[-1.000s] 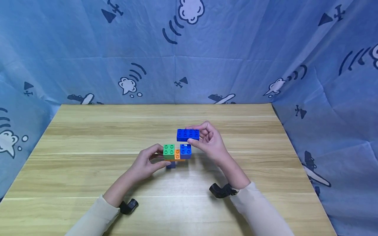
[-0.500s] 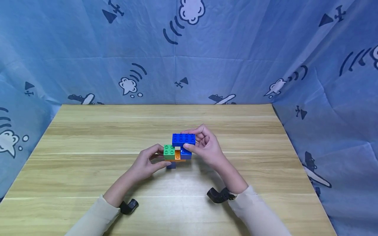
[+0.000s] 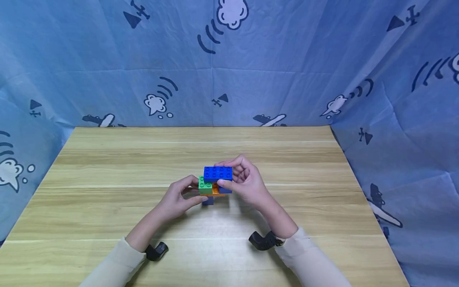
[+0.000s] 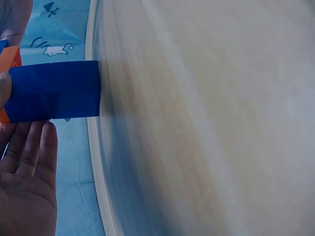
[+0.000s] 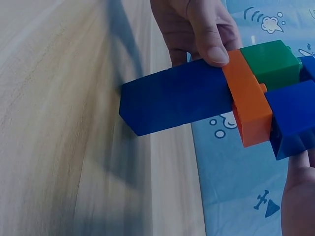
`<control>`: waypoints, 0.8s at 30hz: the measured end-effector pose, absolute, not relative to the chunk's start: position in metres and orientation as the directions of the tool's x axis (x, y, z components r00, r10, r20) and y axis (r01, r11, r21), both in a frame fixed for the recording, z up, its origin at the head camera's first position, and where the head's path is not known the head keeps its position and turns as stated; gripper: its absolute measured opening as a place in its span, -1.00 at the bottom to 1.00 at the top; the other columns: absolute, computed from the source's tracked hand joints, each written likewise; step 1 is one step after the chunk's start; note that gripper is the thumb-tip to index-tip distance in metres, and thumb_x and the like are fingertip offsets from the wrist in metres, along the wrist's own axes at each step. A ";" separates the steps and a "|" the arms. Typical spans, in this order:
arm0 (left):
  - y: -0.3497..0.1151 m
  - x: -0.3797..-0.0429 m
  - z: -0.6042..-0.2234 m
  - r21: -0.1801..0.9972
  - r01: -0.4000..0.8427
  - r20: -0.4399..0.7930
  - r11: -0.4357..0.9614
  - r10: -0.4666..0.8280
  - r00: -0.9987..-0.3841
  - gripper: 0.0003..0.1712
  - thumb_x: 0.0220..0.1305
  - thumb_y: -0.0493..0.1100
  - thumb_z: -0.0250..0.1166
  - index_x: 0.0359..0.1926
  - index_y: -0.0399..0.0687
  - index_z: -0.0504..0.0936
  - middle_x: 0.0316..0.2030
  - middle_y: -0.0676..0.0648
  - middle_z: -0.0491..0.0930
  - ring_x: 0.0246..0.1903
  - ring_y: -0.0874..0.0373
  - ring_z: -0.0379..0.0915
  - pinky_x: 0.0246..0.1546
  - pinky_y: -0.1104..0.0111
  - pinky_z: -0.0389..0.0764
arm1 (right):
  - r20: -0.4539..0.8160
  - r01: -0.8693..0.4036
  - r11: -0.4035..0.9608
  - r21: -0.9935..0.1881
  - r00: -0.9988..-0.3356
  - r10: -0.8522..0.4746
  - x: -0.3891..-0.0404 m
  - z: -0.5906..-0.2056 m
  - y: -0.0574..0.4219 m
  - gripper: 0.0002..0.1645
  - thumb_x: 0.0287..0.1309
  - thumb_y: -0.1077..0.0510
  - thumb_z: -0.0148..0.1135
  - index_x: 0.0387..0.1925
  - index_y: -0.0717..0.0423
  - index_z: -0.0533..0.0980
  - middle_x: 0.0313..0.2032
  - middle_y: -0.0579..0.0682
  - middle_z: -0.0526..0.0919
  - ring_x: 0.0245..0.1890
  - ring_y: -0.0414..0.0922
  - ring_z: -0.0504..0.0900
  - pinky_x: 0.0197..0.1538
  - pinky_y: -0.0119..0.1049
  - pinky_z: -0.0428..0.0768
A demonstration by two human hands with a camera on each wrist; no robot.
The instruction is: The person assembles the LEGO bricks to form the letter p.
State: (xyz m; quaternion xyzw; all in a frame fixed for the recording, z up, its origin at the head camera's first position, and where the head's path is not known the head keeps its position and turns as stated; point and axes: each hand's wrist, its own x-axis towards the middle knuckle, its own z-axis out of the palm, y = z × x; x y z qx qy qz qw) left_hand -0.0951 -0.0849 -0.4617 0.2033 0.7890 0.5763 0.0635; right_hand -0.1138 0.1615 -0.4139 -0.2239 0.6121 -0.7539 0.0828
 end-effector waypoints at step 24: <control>-0.086 -0.096 -0.461 0.931 0.283 0.172 0.232 0.404 -0.898 -0.70 0.27 -0.23 0.51 -0.02 -0.15 0.64 -0.06 -0.15 0.76 0.00 -0.01 0.72 0.16 0.29 0.77 | 0.199 -0.136 -0.171 -0.976 -0.876 -0.440 -0.113 -0.419 0.156 -0.58 0.21 0.37 0.45 -0.09 -0.09 0.46 0.10 -0.24 0.77 0.16 -0.22 0.74 0.17 -0.35 0.76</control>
